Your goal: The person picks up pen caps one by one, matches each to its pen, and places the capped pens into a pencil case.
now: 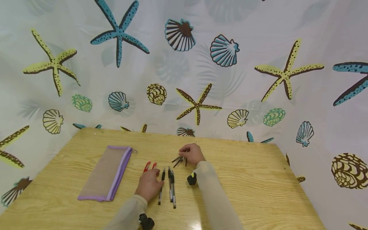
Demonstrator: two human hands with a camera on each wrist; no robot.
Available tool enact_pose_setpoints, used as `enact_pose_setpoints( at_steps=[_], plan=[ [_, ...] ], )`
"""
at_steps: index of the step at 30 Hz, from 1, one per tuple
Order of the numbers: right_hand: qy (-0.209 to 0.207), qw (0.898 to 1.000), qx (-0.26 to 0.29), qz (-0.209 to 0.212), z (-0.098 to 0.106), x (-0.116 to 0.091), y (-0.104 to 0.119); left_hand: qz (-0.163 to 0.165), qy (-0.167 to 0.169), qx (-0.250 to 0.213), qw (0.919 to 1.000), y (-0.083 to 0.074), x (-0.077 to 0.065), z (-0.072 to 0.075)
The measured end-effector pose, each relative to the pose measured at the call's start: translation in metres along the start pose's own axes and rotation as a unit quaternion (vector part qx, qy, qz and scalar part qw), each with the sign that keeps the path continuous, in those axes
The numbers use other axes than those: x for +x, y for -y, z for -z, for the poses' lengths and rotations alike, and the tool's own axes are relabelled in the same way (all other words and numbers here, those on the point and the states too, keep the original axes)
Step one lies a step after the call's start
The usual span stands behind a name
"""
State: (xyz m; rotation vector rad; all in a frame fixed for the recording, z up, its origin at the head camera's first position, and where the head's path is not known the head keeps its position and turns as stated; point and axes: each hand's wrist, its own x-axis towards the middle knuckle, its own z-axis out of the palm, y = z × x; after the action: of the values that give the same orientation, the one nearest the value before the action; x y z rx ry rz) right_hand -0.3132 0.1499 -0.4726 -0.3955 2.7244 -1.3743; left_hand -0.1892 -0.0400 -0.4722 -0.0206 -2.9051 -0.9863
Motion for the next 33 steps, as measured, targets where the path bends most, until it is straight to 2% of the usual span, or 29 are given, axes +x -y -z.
enact_pose_setpoints(
  at_steps=[5,9,14,19,27,33],
  plan=[
    [-0.005,1.0,0.0,-0.001,0.0009,-0.0006,-0.0011,-0.002,0.005,0.015,0.9999,0.0,0.0016,-0.0024],
    [-0.007,1.0,-0.005,0.0,0.0018,-0.0012,-0.0011,0.007,0.022,0.0,0.9997,-0.0003,0.0021,-0.0033],
    [-0.009,1.0,-0.009,-0.003,0.0028,-0.0014,-0.0022,0.017,0.029,-0.008,0.9994,-0.0023,0.0019,-0.0034],
    [-0.008,1.0,-0.016,-0.008,0.0033,-0.0016,-0.0044,0.031,0.025,-0.011,0.9991,-0.0042,0.0013,-0.0053],
    [0.003,1.0,0.004,-0.018,0.0046,-0.0022,-0.0061,0.019,0.008,-0.024,0.9995,-0.0029,0.0004,-0.0093],
    [0.001,1.0,0.0,-0.019,0.0052,-0.0012,-0.0086,0.047,0.023,-0.057,0.997,-0.0037,0.0005,-0.0043]
  ],
)
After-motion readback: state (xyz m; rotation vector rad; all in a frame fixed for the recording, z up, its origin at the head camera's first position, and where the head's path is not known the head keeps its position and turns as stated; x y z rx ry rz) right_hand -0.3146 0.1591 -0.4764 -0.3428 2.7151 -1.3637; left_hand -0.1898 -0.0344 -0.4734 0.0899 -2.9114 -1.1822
